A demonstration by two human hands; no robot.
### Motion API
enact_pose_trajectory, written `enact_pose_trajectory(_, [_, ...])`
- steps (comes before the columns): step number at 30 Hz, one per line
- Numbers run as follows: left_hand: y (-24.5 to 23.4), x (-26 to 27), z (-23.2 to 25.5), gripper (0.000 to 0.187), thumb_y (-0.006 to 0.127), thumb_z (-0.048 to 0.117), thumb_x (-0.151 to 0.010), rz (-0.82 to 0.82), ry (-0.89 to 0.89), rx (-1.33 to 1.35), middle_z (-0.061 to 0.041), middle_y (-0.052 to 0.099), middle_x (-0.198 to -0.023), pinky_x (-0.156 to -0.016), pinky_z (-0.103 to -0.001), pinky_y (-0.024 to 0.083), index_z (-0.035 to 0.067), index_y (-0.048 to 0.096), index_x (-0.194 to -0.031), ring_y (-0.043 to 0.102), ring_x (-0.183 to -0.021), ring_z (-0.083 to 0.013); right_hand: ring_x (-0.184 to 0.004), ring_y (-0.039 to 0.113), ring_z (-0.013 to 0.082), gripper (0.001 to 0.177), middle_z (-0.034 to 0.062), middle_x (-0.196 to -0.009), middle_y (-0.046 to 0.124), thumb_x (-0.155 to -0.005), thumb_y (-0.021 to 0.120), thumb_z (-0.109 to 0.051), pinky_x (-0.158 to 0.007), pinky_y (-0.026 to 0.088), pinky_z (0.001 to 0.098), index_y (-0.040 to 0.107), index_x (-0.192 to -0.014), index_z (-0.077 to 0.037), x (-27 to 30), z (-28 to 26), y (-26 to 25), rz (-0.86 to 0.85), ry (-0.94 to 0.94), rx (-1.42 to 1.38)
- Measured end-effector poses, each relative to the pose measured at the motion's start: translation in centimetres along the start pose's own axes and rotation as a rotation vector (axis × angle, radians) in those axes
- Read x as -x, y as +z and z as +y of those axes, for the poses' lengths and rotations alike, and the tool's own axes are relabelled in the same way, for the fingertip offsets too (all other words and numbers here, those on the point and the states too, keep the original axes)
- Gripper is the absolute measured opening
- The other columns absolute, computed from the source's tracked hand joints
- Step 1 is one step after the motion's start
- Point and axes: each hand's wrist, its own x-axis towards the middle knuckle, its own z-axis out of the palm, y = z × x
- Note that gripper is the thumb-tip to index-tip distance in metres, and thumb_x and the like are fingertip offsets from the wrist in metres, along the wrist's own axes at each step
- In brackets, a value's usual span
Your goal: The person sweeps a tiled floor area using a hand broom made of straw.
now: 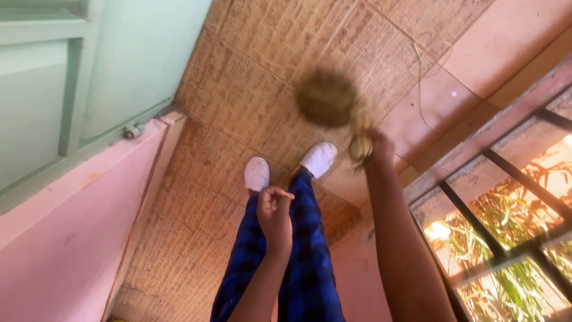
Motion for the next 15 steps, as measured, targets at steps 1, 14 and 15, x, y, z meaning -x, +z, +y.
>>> enact_pose_trajectory(1, [0.2,0.0,0.1,0.012,0.061,-0.006,-0.092,-0.003,-0.006,-0.019,-0.006,0.062,-0.089,-0.088,-0.028,0.051,0.005,0.056,-0.093,0.062,-0.086,-0.0140,-0.074,0.071,0.0275,0.039,0.0149,-0.091,0.071,-0.084,0.073,-0.007,-0.063,0.061,0.0408,0.068,-0.118,0.010,0.4,-2.4,0.2,0.041,-0.107,-0.003])
enact_pose_trajectory(14, [9.1,2.4,-0.6,0.012,0.059,-0.006,-0.091,-0.179,-0.014,-0.018,-0.005,0.061,-0.087,-0.088,-0.028,0.052,0.006,0.056,-0.092,0.061,-0.085,-0.0127,-0.095,0.071,0.0315,0.052,0.0230,-0.112,0.076,-0.080,0.073,-0.022,-0.081,0.057,0.0386,0.071,-0.129,-0.003,13.3,6.4,-11.9,-0.146,0.150,0.659])
enact_pose_trajectory(15, [9.4,2.7,-1.0,0.012,0.059,-0.006,-0.091,-0.189,-0.018,-0.024,-0.004,0.061,-0.087,-0.087,-0.028,0.052,0.006,0.056,-0.091,0.061,-0.085,-0.0126,-0.094,0.070,0.0286,0.047,0.0194,-0.109,0.075,-0.081,0.072,-0.022,-0.081,0.057,0.0384,0.072,-0.125,-0.003,12.2,6.6,-12.4,-0.110,0.124,0.649])
